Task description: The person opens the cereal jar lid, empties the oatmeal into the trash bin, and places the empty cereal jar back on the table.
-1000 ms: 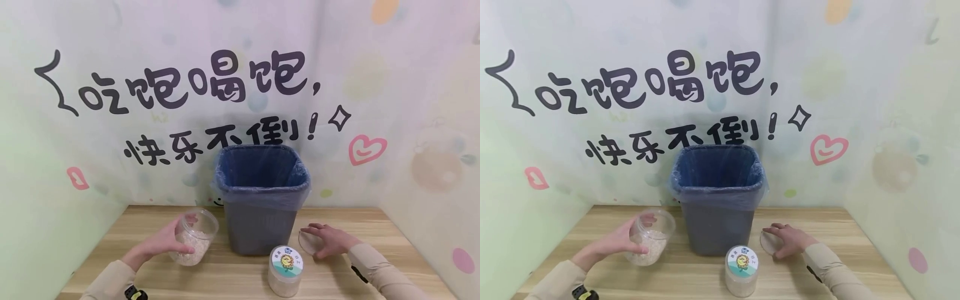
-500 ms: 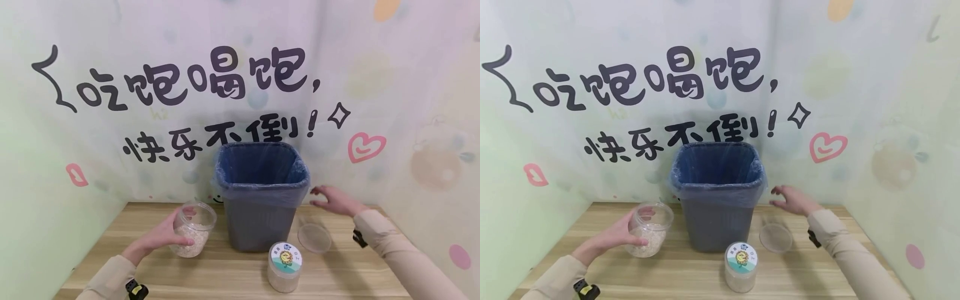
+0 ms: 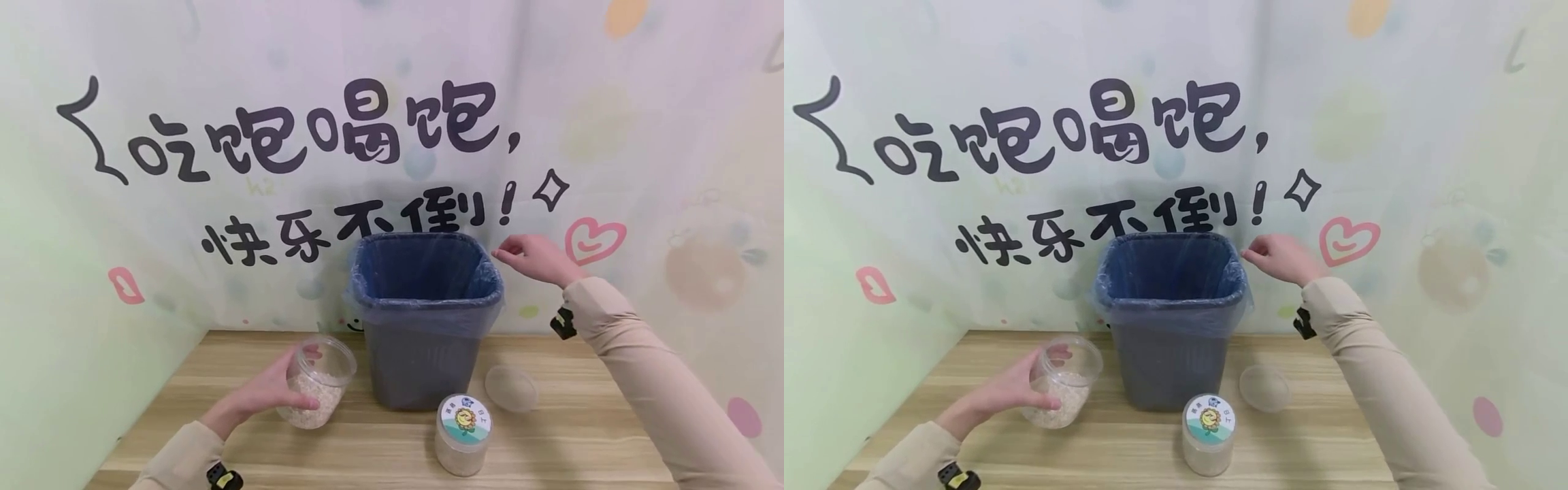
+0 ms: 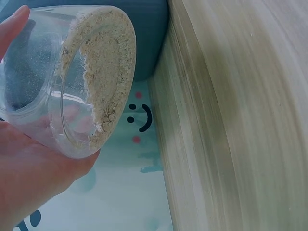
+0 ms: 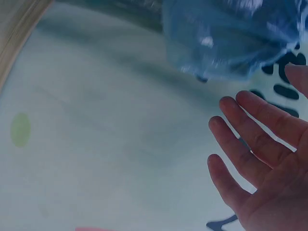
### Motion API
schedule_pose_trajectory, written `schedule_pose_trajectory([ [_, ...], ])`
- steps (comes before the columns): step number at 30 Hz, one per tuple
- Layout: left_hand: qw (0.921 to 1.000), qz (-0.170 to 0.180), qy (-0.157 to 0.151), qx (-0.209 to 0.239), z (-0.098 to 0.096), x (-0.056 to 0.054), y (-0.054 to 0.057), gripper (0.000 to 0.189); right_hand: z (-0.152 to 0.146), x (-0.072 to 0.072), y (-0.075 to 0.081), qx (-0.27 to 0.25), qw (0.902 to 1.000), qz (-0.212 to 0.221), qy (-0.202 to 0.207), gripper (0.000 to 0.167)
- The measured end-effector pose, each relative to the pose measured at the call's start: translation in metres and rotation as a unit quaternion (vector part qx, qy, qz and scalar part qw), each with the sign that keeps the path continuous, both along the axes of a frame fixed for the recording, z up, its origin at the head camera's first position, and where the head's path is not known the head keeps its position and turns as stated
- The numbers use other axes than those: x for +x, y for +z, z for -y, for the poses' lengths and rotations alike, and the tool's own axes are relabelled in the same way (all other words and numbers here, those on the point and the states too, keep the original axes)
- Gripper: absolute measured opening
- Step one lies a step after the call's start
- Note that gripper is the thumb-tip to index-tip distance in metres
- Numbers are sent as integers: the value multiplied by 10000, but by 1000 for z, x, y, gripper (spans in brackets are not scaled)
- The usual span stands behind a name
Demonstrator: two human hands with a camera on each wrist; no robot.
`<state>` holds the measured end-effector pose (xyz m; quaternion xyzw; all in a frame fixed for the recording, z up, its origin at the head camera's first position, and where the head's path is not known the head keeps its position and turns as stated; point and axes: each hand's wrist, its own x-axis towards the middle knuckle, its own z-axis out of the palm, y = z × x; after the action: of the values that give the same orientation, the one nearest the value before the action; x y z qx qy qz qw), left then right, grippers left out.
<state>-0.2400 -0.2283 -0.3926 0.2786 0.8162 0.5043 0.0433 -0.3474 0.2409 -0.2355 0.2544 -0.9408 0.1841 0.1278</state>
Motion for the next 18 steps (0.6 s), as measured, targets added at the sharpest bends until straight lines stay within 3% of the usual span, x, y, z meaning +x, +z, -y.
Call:
schedule_pose_trajectory([
  [8, 9996, -255, -118, -92, -4, 6, 2, 92, 28, -4, -8, -597, 9980, -47, 201, 39],
  [13, 9996, -220, -108, -143, -5, 13, 5, 91, 32, -5, -11, -723, 9972, 171, -130, 27],
  [18, 9994, -249, -103, -198, -6, 17, 7, 91, 37, -5, -9, -484, 9970, 332, -495, 22],
])
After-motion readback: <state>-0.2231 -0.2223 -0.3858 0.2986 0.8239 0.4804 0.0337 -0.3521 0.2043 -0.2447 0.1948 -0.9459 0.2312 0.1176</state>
